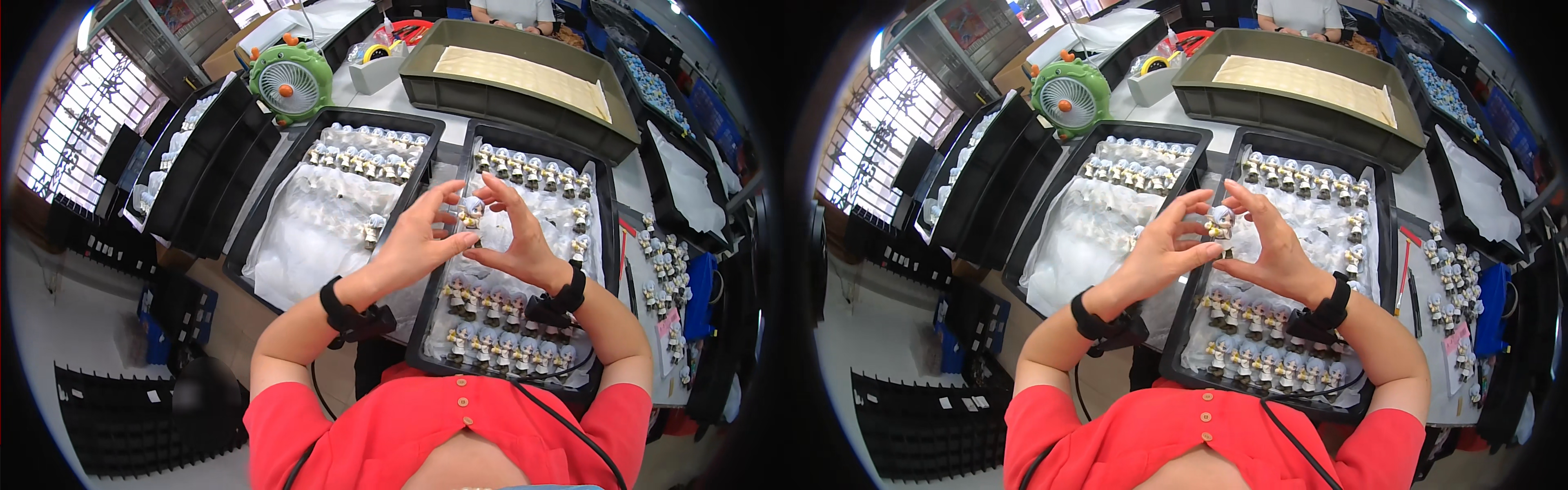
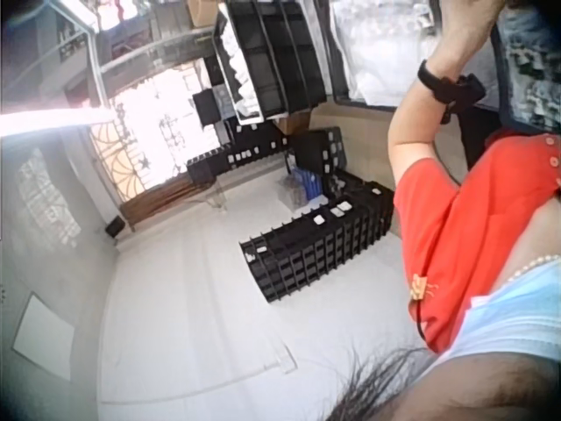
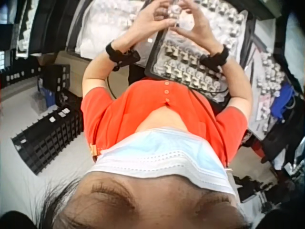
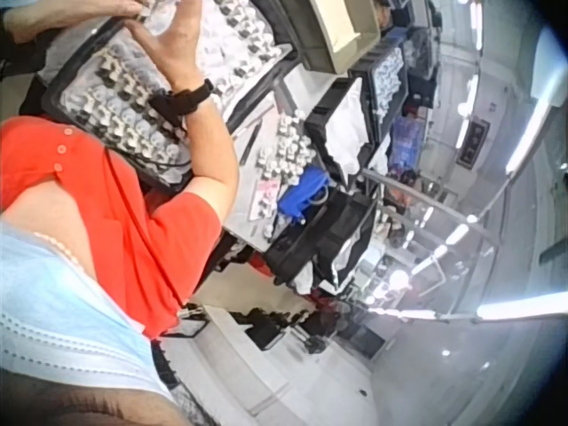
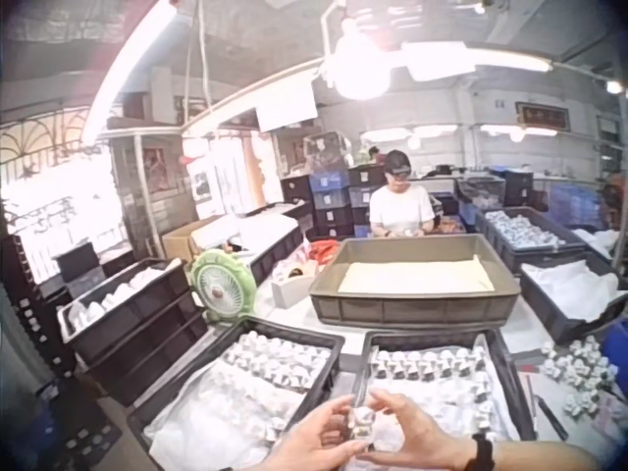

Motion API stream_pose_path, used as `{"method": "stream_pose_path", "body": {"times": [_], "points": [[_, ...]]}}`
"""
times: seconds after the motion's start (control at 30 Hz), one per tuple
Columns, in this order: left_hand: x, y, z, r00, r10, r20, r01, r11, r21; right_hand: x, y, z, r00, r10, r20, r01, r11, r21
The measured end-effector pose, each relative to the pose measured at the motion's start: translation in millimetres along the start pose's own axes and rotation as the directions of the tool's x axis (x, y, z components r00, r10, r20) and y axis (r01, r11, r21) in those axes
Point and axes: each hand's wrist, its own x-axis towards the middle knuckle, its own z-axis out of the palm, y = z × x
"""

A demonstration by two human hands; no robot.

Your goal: The person repeatedly picks up small cylindrical components from a tray, holds them with both hands, and appears to attach or adjust a small white piece on each one. The person then places the assembled items back into the tray. This process is repeated for multiple items throughout the clip.

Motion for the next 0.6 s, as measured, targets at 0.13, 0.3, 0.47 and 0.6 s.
{"method": "stream_pose_path", "body": {"times": [0.13,0.3,0.47,0.6], "points": [[8.3,-20.8,7.1,0.998,-0.034,0.058,0.049,0.955,-0.293,-0.7,-0.7,0.6,0.999,-0.04,-0.004,0.04,0.998,-0.043],[8.3,-19.5,3.0,0.993,-0.072,0.097,0.112,0.85,-0.515,0.2,-3.4,-0.9,0.998,0.055,0.007,-0.055,0.998,0.006],[8.2,-25.0,2.1,0.987,-0.105,0.123,0.158,0.786,-0.598,-4.1,5.0,2.1,0.992,0.128,0.02,-0.128,0.992,0.016],[7.8,-34.3,3.6,0.982,-0.1,0.159,0.182,0.724,-0.665,-2.9,3.9,2.4,0.998,0.07,-0.005,-0.07,0.998,-0.003]]}}
